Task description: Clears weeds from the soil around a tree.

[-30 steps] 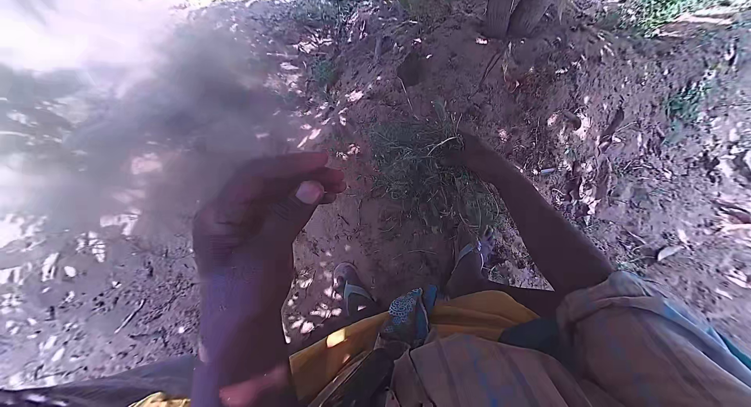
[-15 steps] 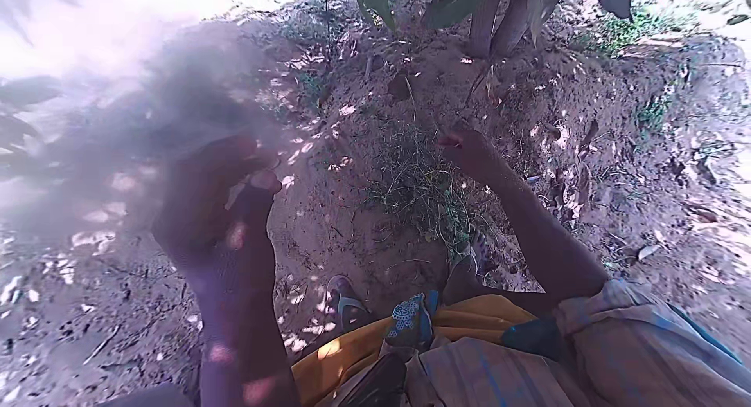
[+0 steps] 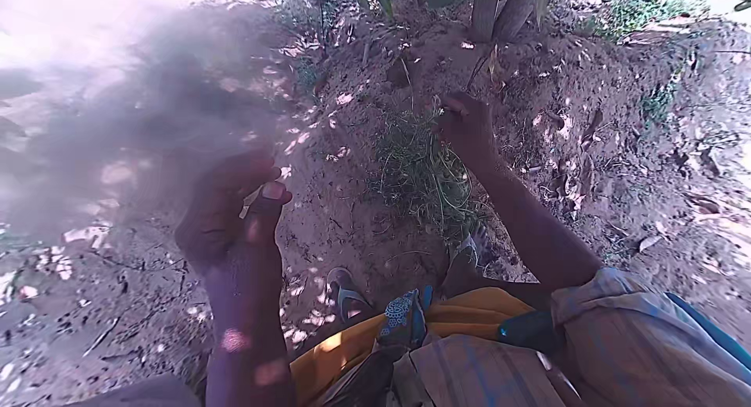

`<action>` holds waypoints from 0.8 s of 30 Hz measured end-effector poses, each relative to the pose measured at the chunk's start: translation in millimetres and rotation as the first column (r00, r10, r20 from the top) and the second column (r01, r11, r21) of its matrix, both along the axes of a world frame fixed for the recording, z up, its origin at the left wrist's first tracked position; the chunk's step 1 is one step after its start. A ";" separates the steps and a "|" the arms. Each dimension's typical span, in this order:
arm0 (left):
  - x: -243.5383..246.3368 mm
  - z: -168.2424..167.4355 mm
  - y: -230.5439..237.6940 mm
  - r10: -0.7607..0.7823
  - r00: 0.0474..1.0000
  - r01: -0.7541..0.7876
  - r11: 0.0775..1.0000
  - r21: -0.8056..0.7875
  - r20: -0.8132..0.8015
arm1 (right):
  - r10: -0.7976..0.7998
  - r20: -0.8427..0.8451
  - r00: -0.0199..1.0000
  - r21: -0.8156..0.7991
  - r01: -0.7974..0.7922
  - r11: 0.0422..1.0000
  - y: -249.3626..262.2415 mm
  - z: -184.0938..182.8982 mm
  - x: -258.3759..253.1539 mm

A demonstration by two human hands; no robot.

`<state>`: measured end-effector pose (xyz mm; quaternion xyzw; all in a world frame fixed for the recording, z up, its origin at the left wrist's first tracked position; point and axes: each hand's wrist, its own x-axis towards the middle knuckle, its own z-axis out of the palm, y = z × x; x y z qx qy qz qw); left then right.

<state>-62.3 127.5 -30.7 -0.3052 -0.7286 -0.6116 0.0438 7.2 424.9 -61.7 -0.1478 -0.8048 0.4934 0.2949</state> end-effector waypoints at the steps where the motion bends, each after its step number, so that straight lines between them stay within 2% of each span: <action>1: 0.5 0.1 1.9 -0.010 1.000 0.009 1.000 -0.017 -0.008 | 0.010 -0.108 0.994 0.032 -0.007 0.999 -5.3 9.0 -0.4; 3: 3.3 0.2 6.1 -0.024 1.000 0.024 0.996 -0.082 -0.003 | 0.030 -0.169 0.985 0.188 0.002 0.982 -10.8 13.1 2.2; 4: 5.2 0.1 9.8 -0.027 1.000 0.027 0.990 -0.136 0.006 | 0.024 -0.081 0.996 0.271 -0.001 0.963 -10.1 9.2 4.4; 5: 8.0 -0.1 14.2 -0.034 0.999 0.036 0.979 -0.198 0.015 | 0.010 0.102 0.995 0.319 -0.042 0.947 -8.2 5.5 8.2; 6: 11.6 -0.8 19.2 -0.039 0.999 0.046 0.965 -0.257 0.033 | 0.035 0.339 0.940 0.268 -0.132 0.954 -4.9 4.5 11.9; 7: 14.3 -2.3 24.6 -0.045 0.998 0.058 0.951 -0.304 0.051 | 0.078 0.470 0.879 0.180 -0.182 0.967 0.0 1.3 13.4; 8: 16.2 -4.5 29.9 -0.050 0.997 0.068 0.939 -0.337 0.062 | 0.122 0.495 0.860 0.094 -0.192 0.977 4.6 -1.5 15.1; 9: 17.6 -6.5 35.1 -0.060 0.995 0.085 0.932 -0.354 0.079 | 0.152 0.432 0.889 0.027 -0.181 0.983 7.9 -3.4 17.3; 11: 20.3 -11.4 43.3 -0.086 0.991 0.119 0.925 -0.360 0.106 | 0.171 0.147 0.974 -0.039 -0.167 0.985 9.8 1.2 21.2; 13: 23.1 -15.7 50.8 -0.124 0.986 0.156 0.927 -0.341 0.114 | 0.170 -0.055 0.984 -0.014 -0.171 0.985 9.5 17.3 25.6; 14: 24.2 -17.8 55.4 -0.144 0.984 0.170 0.929 -0.328 0.104 | 0.175 -0.097 0.980 0.017 -0.174 0.985 10.6 24.6 28.0; 15: 25.5 -19.3 60.0 -0.163 0.982 0.186 0.930 -0.316 0.098 | 0.184 -0.090 0.979 0.016 -0.183 0.983 11.2 28.5 30.3; 17: 29.0 -22.2 67.7 -0.200 0.974 0.224 0.929 -0.294 0.108 | 0.215 0.035 0.976 -0.061 -0.213 0.975 7.7 26.1 32.8; 19: 31.9 -25.4 74.0 -0.229 0.957 0.272 0.921 -0.279 0.177 | 0.325 0.149 0.934 -0.175 -0.299 0.938 -1.6 17.1 32.0; 22: 36.0 -29.1 80.7 -0.206 0.882 0.355 0.882 -0.309 0.425 | 0.514 0.162 0.842 -0.255 -0.467 0.847 -25.7 6.8 34.7; 24: 36.2 -35.3 82.2 -0.196 0.823 0.390 0.877 -0.279 0.533 | 0.593 0.124 0.796 -0.283 -0.544 0.790 -42.5 6.6 33.6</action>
